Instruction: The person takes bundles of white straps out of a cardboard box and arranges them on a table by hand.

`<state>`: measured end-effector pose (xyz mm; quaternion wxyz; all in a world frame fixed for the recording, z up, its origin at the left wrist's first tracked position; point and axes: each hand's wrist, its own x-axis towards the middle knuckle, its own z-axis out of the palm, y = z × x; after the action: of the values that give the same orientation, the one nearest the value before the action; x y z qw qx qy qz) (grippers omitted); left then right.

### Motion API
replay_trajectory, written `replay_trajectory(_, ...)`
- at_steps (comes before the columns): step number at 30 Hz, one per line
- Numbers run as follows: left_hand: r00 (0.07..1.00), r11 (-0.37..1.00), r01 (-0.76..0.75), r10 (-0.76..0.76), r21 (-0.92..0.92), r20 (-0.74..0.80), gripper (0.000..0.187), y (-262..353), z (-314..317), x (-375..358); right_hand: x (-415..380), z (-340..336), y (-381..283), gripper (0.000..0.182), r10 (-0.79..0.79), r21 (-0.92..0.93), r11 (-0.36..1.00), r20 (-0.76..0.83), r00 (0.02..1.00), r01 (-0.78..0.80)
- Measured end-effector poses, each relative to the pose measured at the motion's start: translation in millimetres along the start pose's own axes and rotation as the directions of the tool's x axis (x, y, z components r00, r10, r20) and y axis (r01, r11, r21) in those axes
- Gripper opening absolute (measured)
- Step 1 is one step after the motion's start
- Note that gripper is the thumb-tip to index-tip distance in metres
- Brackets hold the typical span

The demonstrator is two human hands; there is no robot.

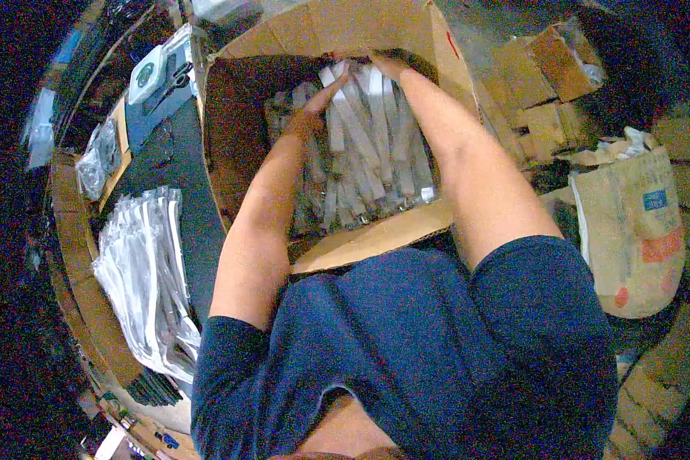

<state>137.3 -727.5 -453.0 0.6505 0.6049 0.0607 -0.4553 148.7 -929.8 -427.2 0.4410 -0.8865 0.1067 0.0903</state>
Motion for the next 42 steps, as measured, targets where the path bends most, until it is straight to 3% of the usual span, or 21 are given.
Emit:
replay_trajectory(4, 0.944, 0.958, -0.224, 0.260, -0.181, 0.205, 0.096, -8, -6, -4, 27, 5, 46, 0.063, -0.019, 0.235, 0.972, 0.039, 0.999, 0.009)
replay_trajectory(6, 0.999, 0.997, -0.022, 0.026, -0.072, 0.046, 0.094, -7, -12, 1, 18, 2, 35, 0.052, -0.035, 0.200, 0.979, -0.052, 0.998, 0.045)
replay_trajectory(7, 0.999, 0.997, -0.028, 0.031, -0.069, 0.042, 0.094, -5, -13, 2, 33, 9, 55, 0.049, 0.165, 0.388, 0.907, 0.025, 0.986, -0.162)
replay_trajectory(10, 0.998, 0.996, 0.037, -0.033, -0.087, 0.057, 0.093, -1, -12, 2, 104, 27, 149, 0.047, 0.191, 0.473, 0.838, 0.216, 0.958, -0.274)
replay_trajectory(12, 0.992, 0.996, 0.086, -0.087, -0.020, -0.086, 0.093, -1, -12, 5, 42, 5, 86, 0.047, 0.351, 0.679, 0.421, 0.489, 0.798, -0.601)
replay_trajectory(13, 0.993, 0.997, 0.080, -0.081, -0.016, -0.084, 0.093, -2, -15, 10, 19, -5, 49, 0.046, 0.366, 0.615, 0.491, 0.497, 0.787, -0.617)
replay_trajectory(14, 0.998, 0.996, 0.042, -0.038, -0.080, 0.050, 0.093, -5, -19, 17, 18, 0, 43, 0.046, 0.365, 0.617, 0.494, 0.493, 0.790, -0.613)
replay_trajectory(15, 0.984, 0.989, 0.015, 0.012, -0.149, 0.180, 0.093, -7, -21, 19, 17, 5, 39, 0.046, 0.334, 0.622, 0.532, 0.470, 0.817, -0.575)
replay_trajectory(16, 0.983, 0.989, 0.012, 0.015, -0.150, 0.181, 0.093, -1, -19, 14, 15, 12, 33, 0.046, 0.300, 0.625, 0.569, 0.447, 0.843, -0.534)
replay_trajectory(17, 0.996, 0.999, 0.038, -0.038, -0.006, 0.086, 0.092, 11, -16, 3, -31, 1, -13, 0.044, 0.104, 0.680, 0.622, 0.419, 0.902, -0.388)
replay_trajectory(19, 0.997, 0.989, 0.073, -0.070, 0.131, -0.022, 0.090, 20, -16, -3, -31, 2, -25, 0.044, 0.106, 0.657, 0.661, 0.396, 0.912, -0.362)
replay_trajectory(21, 0.997, 0.980, 0.071, -0.068, 0.185, -0.026, 0.069, 31, -19, 4, -52, -5, -62, 0.043, 0.274, 0.703, 0.575, 0.316, 0.908, -0.419)
replay_trajectory(25, 0.992, 0.954, 0.089, -0.058, 0.286, -0.114, 0.060, 66, -11, -21, -68, -31, -90, 0.050, 0.303, 0.710, 0.476, 0.421, 0.855, -0.518)
replay_trajectory(27, 0.990, 0.969, 0.047, -0.078, 0.241, 0.120, 0.060, 96, 9, -77, -91, -46, -111, 0.049, 0.323, 0.743, 0.433, 0.400, 0.857, -0.510)
replay_trajectory(28, 0.991, 0.971, 0.042, -0.070, 0.236, 0.110, 0.060, 101, 14, -89, -94, -53, -110, 0.047, 0.293, 0.754, 0.432, 0.403, 0.867, -0.496)
replay_trajectory(32, 0.993, 0.983, -0.105, 0.093, 0.153, 0.079, 0.050, 115, 41, -142, -143, -79, -139, 0.051, -0.020, 0.829, 0.463, 0.365, 0.931, -0.315)
replay_trajectory(35, 0.962, 0.944, -0.246, 0.266, 0.222, -0.065, 0.052, 122, 63, -206, -182, -97, -171, 0.050, -0.050, 0.845, 0.494, 0.262, 0.964, -0.204)
replay_trajectory(38, 0.779, 0.739, -0.548, 0.622, 0.392, -0.082, 0.056, 133, 67, -241, -216, -114, -208, 0.050, -0.153, 0.820, 0.570, 0.176, 0.973, -0.058)
replay_trajectory(40, 0.779, 0.716, -0.528, 0.623, 0.456, -0.076, 0.050, 155, 64, -275, -205, -128, -221, 0.057, -0.255, 0.857, 0.516, 0.154, 0.955, 0.000)
replay_trajectory(41, 0.807, 0.739, -0.568, 0.587, 0.362, 0.066, 0.057, 174, 69, -312, -214, -139, -238, 0.057, -0.264, 0.852, 0.523, 0.163, 0.951, 0.000)
replay_trajectory(42, 0.756, 0.678, -0.612, 0.652, 0.406, 0.051, 0.056, 180, 67, -324, -231, -155, -261, 0.055, -0.486, 0.789, 0.580, 0.137, 0.863, 0.202)
